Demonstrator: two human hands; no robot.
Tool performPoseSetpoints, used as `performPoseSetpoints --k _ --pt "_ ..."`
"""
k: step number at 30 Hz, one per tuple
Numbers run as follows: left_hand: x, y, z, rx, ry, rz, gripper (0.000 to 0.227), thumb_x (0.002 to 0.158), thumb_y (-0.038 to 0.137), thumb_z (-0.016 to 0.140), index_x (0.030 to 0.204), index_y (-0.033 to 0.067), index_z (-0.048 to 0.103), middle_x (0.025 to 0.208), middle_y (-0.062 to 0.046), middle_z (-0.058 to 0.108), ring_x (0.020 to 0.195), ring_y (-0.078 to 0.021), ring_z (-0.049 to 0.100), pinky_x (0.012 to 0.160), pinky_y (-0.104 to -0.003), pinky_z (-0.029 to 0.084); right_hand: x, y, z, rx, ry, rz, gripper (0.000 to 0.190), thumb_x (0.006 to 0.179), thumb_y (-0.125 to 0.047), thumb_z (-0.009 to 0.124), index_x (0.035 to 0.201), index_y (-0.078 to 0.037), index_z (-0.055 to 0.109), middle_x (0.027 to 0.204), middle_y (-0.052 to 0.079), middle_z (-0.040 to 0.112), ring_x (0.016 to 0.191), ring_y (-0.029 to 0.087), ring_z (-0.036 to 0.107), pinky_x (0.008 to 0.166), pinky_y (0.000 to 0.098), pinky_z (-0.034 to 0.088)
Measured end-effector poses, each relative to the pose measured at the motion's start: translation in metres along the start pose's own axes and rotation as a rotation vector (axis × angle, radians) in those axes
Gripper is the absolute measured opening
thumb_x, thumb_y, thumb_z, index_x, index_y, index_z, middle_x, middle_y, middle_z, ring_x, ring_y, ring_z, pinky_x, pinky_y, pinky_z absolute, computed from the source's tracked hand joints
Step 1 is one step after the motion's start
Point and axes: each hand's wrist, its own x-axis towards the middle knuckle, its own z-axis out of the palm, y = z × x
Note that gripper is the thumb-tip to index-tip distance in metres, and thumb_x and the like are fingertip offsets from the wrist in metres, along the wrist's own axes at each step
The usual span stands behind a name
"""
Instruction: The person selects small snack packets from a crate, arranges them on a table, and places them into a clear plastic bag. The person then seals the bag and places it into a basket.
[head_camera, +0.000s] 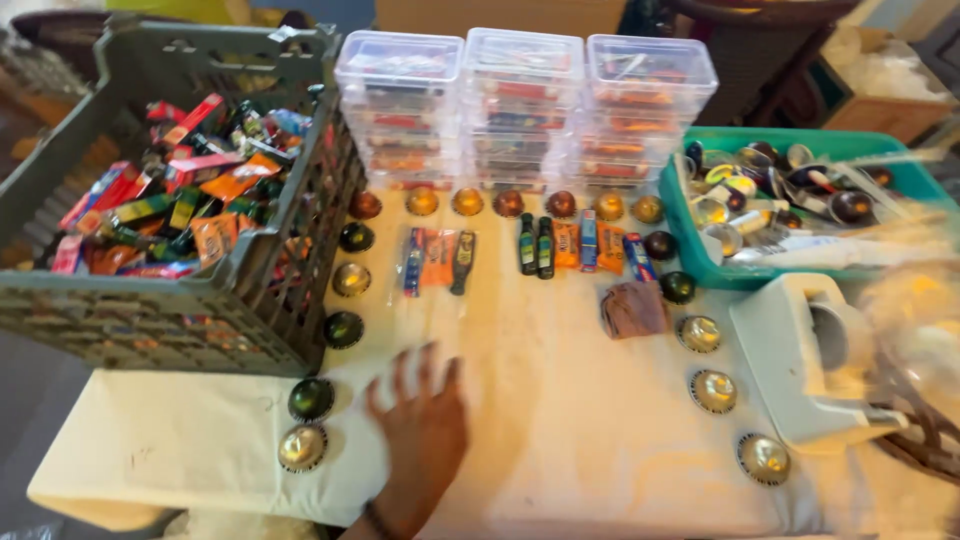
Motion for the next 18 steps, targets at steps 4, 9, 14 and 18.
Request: performPoseSetpoints --k 4,9,14,18 --pt "-0.026 -0.040 -0.011 0.289 0.110 -0.097 0.045 0.081 0.024 0.063 0.126 0.0209 0.067 0.145 -0.009 0.053 0.138 -0.0387 0.044 0.106 -0.069 0.027 0.044 -0.198 0.081 -0.027 0.105 0.105 0.019 0.094 -0.002 0.064 0.112 -0.008 0.067 0.086 0.006 0.074 0.063 0.016 0.065 0.055 0.0318 0.044" --pt "-0.045 -0.083 -0.009 0.294 0.241 -0.315 0.050 0.093 0.035 0.063 0.137 0.0114 0.061 0.156 -0.016 0.049 0.143 -0.0431 0.043 0.106 -0.070 0.030 0.041 -0.313 0.203 0.412 -0.034 -0.039 0.016 0.093 0.001 0.056 0.107 -0.006 0.060 0.082 0.005 0.068 0.064 0.014 0.064 0.058 0.0283 0.054" --pt "-0.069 -0.107 0.015 0.393 -0.078 -0.507 0.045 0.092 0.021 0.060 0.138 0.0203 0.066 0.150 -0.007 0.055 0.136 -0.0332 0.053 0.100 -0.054 0.049 0.016 -0.330 0.295 0.352 -0.282 0.076 0.010 0.094 -0.007 0.064 0.104 -0.008 0.063 0.079 0.010 0.066 0.065 0.021 0.065 0.063 0.0348 0.052" --pt "-0.067 -0.110 0.019 0.320 -0.023 -0.419 0.052 0.086 0.011 0.059 0.136 0.0231 0.066 0.149 -0.004 0.056 0.136 -0.0291 0.053 0.101 -0.049 0.053 0.013 -0.318 0.309 0.411 -0.212 -0.114 0.011 0.094 -0.004 0.064 0.105 -0.007 0.063 0.085 0.009 0.070 0.073 0.019 0.067 0.066 0.0332 0.054"
